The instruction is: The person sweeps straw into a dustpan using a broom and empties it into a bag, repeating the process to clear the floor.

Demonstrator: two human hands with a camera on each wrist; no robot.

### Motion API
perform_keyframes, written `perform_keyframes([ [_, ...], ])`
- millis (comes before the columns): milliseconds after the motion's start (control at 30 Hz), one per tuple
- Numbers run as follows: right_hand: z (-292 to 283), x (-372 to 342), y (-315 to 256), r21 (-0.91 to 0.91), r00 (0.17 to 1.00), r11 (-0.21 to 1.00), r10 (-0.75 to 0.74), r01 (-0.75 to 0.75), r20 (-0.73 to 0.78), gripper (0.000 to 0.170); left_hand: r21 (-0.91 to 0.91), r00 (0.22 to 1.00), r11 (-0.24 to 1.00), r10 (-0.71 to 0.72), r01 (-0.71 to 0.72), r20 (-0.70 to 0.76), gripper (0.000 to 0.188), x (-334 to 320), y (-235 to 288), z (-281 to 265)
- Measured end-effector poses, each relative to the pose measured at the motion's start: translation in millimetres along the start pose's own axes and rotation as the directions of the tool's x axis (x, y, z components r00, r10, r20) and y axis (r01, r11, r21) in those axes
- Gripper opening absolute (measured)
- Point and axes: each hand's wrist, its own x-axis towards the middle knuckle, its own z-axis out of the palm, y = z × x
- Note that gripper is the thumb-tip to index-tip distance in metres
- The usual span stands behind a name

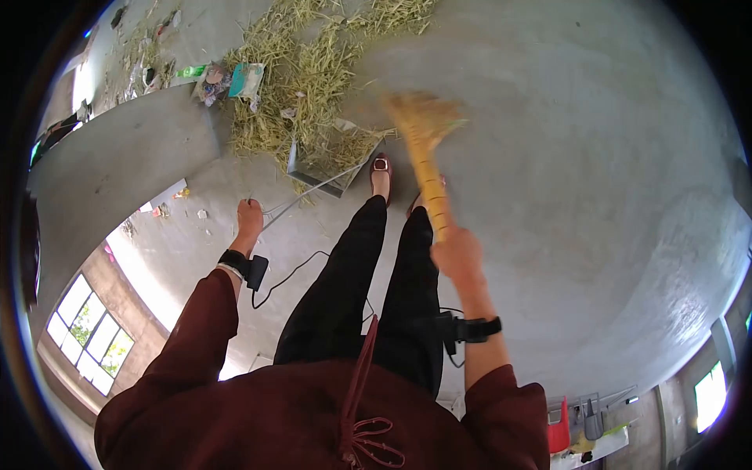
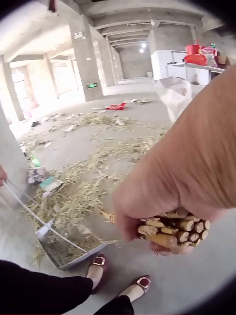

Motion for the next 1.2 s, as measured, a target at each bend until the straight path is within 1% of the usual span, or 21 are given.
perform_keyframes([
  [67, 0, 11, 30, 0.132, 0.984, 0.985, 0.126, -0.109, -0.126, 0.072, -0.008, 1.000, 1.000, -0.010, 0.010, 0.012, 0.032, 0, 1, -1],
  [100, 2, 20, 39, 0.134, 0.984, 0.985, 0.128, -0.111, -0.127, 0.072, -0.014, 0.999, 1.000, -0.022, 0.022, 0.023, 0.032, 0, 3, -2],
  [167, 4, 38, 44, 0.302, 0.945, 0.934, 0.258, -0.190, -0.204, 0.071, 0.000, 1.000, 1.000, -0.016, 0.016, 0.002, 0.032, -1, 3, 0],
  [200, 13, 46, 39, 0.307, 0.945, 0.933, 0.255, -0.186, -0.203, 0.071, 0.013, 1.000, 1.000, -0.012, 0.012, -0.019, 0.031, -1, 4, 0],
  [267, 42, 58, 20, 0.281, 0.967, 0.931, 0.252, -0.235, -0.027, 0.075, 0.013, 1.000, 1.000, -0.016, 0.017, -0.018, 0.032, 1, 2, 0],
  [333, 68, 45, -25, 0.174, 0.982, 0.970, 0.183, -0.171, -0.054, 0.080, 0.005, 1.000, 1.000, -0.021, 0.021, -0.017, 0.032, 4, -1, 1],
  [400, 100, 37, -54, 0.193, 0.997, 0.980, 0.030, -0.043, 0.068, 0.082, -0.033, 1.000, 0.999, 0.022, -0.022, 0.005, 0.030, 7, -7, 4],
  [467, 105, 27, -80, 0.210, 0.979, 0.975, -0.103, 0.065, 0.174, 0.082, -0.040, 1.000, 0.999, 0.017, -0.017, 0.018, 0.030, 7, -1, 1],
  [533, 105, 21, -83, 0.253, 0.975, 0.959, -0.166, 0.126, 0.145, 0.083, -0.045, 0.999, 0.999, 0.010, -0.008, 0.038, 0.030, 7, -5, -1],
  [600, 71, 0, -68, 0.286, 0.981, 0.955, -0.126, 0.080, 0.147, 0.081, -0.063, 0.999, 0.998, 0.018, -0.016, 0.045, 0.029, 10, -11, 3],
  [667, 46, -11, -38, 0.265, 0.996, 0.961, -0.090, 0.082, 0.020, 0.080, -0.079, 0.999, 0.997, 0.015, -0.012, 0.032, 0.029, 9, -14, 6],
  [767, 22, 3, 15, 0.256, 0.985, 0.966, 0.076, -0.034, -0.155, 0.079, -0.090, 1.000, 0.996, -0.014, 0.016, 0.022, 0.030, 12, -14, 8],
  [800, 14, 22, 32, 0.263, 0.969, 0.962, 0.135, -0.078, -0.209, 0.079, -0.098, 0.999, 0.995, -0.020, 0.023, 0.031, 0.032, 11, -13, 7],
  [867, 5, 72, 68, 0.214, 0.862, 0.977, 0.105, 0.004, -0.495, 0.079, -0.084, 1.000, 0.996, 0.006, -0.005, 0.013, 0.030, 7, -10, 7],
  [933, -42, 110, 57, 0.457, 0.903, 0.866, 0.344, -0.201, -0.256, 0.078, -0.068, 0.999, 0.997, 0.036, -0.037, -0.026, 0.028, 8, -12, 6],
  [967, -49, 127, 47, 0.463, 0.904, 0.867, 0.335, -0.185, -0.266, 0.078, -0.044, 0.999, 0.998, 0.037, -0.038, -0.027, 0.028, 7, -14, 6],
  [1033, -48, 149, 26, 0.564, 0.908, 0.799, 0.372, -0.209, -0.191, 0.054, -0.019, 1.000, 1.000, 0.013, -0.013, -0.019, 0.028, 7, -11, 4],
  [1100, 3, 186, 18, 0.246, 0.955, 0.952, 0.229, -0.180, -0.189, 0.055, -0.022, 1.000, 1.000, 0.008, -0.009, -0.017, 0.027, 7, -7, 3],
  [1133, 10, 170, -16, 0.139, 0.954, 0.982, 0.161, -0.129, -0.252, 0.060, -0.023, 1.000, 1.000, -0.002, 0.002, -0.013, 0.026, 7, -7, 2],
  [1167, 17, 144, -44, 0.026, 0.949, 0.997, 0.079, -0.075, -0.306, 0.065, -0.010, 0.999, 1.000, 0.007, -0.007, 0.034, 0.024, 9, -10, 5],
  [1200, 22, 131, -52, 0.055, 0.971, 0.998, 0.016, -0.003, -0.239, 0.072, 0.007, 0.998, 1.000, 0.010, -0.011, 0.069, 0.022, 13, -18, 9],
])
